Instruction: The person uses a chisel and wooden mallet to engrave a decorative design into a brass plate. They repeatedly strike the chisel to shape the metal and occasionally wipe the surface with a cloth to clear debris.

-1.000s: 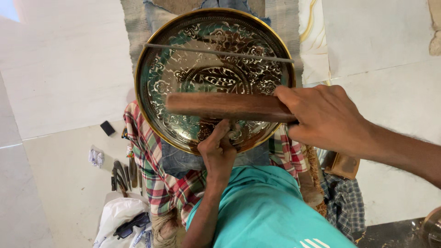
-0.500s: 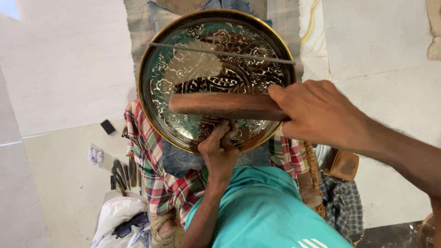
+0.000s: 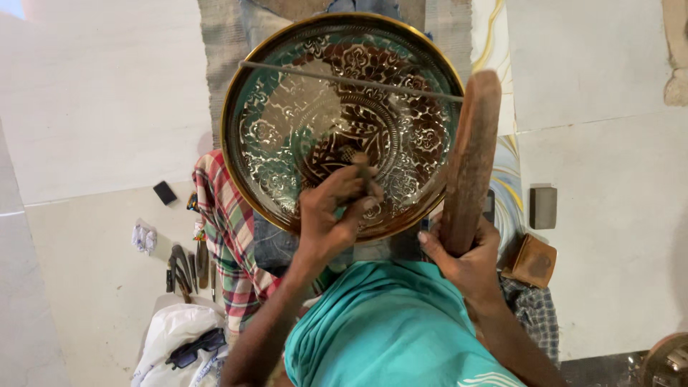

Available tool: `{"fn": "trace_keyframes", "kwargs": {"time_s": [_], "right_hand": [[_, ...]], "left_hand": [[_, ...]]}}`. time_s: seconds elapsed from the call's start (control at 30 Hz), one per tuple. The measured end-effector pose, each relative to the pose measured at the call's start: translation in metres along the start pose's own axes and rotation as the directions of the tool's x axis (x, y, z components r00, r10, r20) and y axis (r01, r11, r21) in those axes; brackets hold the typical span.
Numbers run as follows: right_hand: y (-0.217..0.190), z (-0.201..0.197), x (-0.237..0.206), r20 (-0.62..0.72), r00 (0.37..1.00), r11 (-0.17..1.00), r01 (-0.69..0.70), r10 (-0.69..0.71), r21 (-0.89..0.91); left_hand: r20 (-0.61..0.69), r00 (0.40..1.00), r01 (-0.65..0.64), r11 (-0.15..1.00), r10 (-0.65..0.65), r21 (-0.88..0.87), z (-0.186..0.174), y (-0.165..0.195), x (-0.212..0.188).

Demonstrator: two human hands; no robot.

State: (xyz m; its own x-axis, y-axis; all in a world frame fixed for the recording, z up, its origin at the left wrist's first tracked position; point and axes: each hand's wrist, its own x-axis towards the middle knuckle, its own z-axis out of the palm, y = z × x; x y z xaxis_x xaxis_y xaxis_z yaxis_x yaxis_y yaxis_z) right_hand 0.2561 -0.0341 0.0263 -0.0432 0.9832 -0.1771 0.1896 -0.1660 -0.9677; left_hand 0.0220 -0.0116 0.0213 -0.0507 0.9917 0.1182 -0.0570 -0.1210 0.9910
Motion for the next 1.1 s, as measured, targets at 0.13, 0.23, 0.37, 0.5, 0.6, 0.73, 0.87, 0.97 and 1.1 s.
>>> {"fn": "trace_keyframes", "kwargs": {"time_s": [0.13, 0.23, 0.37, 0.5, 0.6, 0.73, 0.87, 0.97, 1.1], "right_hand": [[0.037, -0.003, -0.034, -0.064, 0.997, 0.999, -0.036, 0.035, -0.02], [0.05, -0.009, -0.049, -0.102, 0.995, 0.999, -0.015, 0.01, -0.052], [0.052, -0.014, -0.059, -0.138, 0.987, 0.994, -0.089, 0.079, -0.071], [0.043, -0.017, -0.054, -0.142, 0.988, 0.984, -0.079, 0.057, -0.159], [0.033, -0.018, -0.047, -0.143, 0.99, 0.98, -0.03, 0.002, -0.194], [0.022, -0.016, -0.04, -0.18, 0.983, 0.996, 0.019, -0.034, -0.085], [0.014, -0.017, -0.032, -0.216, 0.971, 0.986, 0.071, -0.102, -0.149], [0.009, -0.02, -0.025, -0.144, 0.988, 0.78, -0.045, -0.059, -0.624], [0.006, -0.02, -0.022, -0.133, 0.989, 0.964, 0.026, -0.064, -0.264]], "left_hand": [[0.472, 0.88, -0.129, 0.937, -0.042, 0.325, -0.016, 0.004, 0.031], [0.647, 0.763, -0.315, 0.875, 0.003, 0.367, -0.018, 0.009, 0.044], [0.741, 0.648, -0.343, 0.799, -0.179, 0.493, -0.017, 0.01, 0.058], [0.798, 0.598, -0.415, 0.822, -0.076, 0.389, -0.019, 0.007, 0.065], [0.81, 0.586, -0.484, 0.797, -0.012, 0.362, -0.02, 0.003, 0.067], [0.814, 0.576, -0.48, 0.773, -0.079, 0.415, -0.015, -0.002, 0.067], [0.819, 0.571, -0.491, 0.779, -0.051, 0.39, -0.012, -0.007, 0.068], [0.824, 0.565, -0.48, 0.801, -0.028, 0.357, -0.012, -0.01, 0.07], [0.821, 0.571, -0.499, 0.796, 0.004, 0.343, -0.013, -0.01, 0.07]]}}
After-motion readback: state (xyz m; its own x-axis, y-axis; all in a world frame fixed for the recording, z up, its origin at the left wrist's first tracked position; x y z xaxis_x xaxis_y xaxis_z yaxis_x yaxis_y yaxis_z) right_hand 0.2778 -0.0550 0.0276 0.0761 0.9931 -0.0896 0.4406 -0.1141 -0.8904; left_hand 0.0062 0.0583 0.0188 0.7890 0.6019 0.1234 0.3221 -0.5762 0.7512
